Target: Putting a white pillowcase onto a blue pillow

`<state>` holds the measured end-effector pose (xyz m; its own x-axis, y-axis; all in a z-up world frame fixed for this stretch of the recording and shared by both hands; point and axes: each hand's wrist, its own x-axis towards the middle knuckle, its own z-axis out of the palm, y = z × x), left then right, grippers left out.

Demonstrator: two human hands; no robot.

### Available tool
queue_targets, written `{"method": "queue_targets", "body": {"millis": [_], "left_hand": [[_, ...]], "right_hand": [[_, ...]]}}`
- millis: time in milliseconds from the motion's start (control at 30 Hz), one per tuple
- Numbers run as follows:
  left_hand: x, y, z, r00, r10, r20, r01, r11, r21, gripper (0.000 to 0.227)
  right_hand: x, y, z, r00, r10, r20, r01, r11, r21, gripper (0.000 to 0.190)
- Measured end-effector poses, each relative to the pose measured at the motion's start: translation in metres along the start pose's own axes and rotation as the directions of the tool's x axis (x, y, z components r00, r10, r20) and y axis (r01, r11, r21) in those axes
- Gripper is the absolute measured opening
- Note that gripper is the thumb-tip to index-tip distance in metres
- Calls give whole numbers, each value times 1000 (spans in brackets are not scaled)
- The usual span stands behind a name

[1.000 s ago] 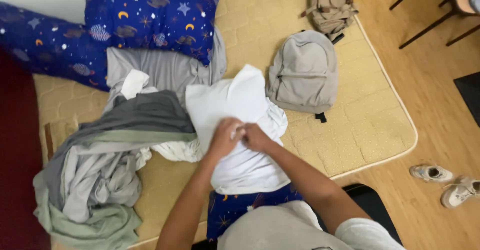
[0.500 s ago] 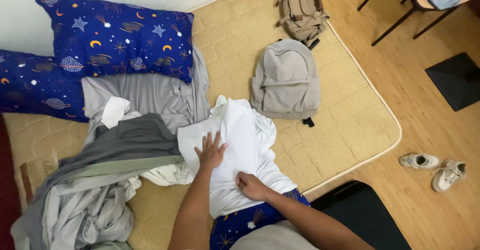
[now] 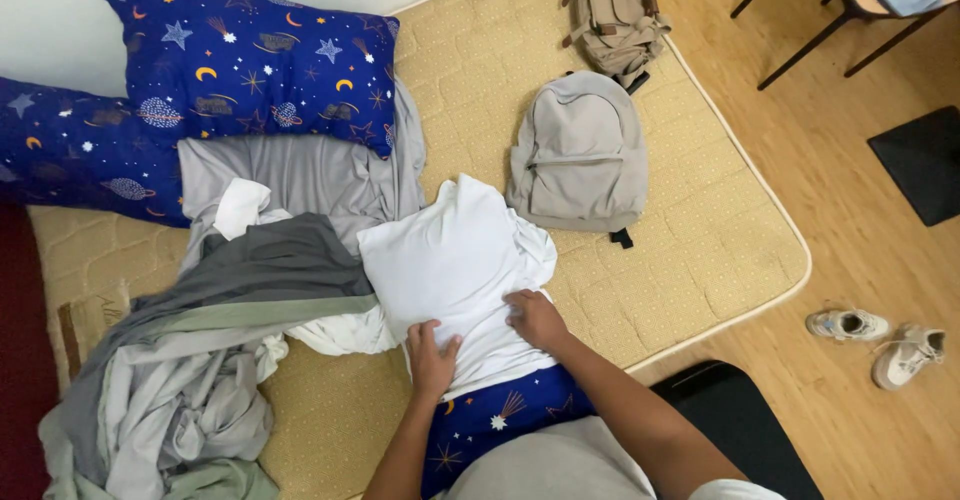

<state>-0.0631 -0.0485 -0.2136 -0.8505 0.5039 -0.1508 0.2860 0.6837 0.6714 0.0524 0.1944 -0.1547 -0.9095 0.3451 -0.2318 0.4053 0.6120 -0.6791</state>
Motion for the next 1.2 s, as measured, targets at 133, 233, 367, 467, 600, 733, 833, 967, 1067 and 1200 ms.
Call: {"method": "queue_targets", "body": {"millis": [133,233,367,467,600,733,833,967,1067,1200], "left_hand": [[-20,5,-11,998,21,67,-17,999,-52,41],[-27,21,-24,982,-118,148,114,993,33,24],[-24,22,-35,997,-6,75,7,1000,-9,16],[-23,27,-49,994,32,106,-27,999,-43,23],[-21,28,-43,990,113,83,-110,993,-44,27],[-82,77,-40,979,186,89,-181,982,-63,25],[-103,99,-42,937,344,66,-346,938,23,26],[-97,100,-59,923,383,-34,-383,924,4,21],[-77,100,-62,931,363,21,-364,932,11,23],[-63,72,-30,913,231,337,-295,943,152,54]], "right_hand": [[12,18,21,999,40,-4,-40,997,-60,11],[7,-3,4,1000,12,-21,-13,999,-44,4],[-5,6,6,984,153,97,-173,948,266,13],[-24,17,11,973,192,128,-226,909,351,16],[-43,-10,-19,972,207,114,-235,906,352,14],[-66,-21,-32,971,183,153,-226,911,345,13],[-68,-13,-37,979,137,148,-177,936,304,19],[-61,-13,-32,985,142,97,-165,941,295,18],[-51,3,-28,987,145,62,-157,946,285,21],[-60,36,-11,994,108,26,-111,958,263,26]]}}
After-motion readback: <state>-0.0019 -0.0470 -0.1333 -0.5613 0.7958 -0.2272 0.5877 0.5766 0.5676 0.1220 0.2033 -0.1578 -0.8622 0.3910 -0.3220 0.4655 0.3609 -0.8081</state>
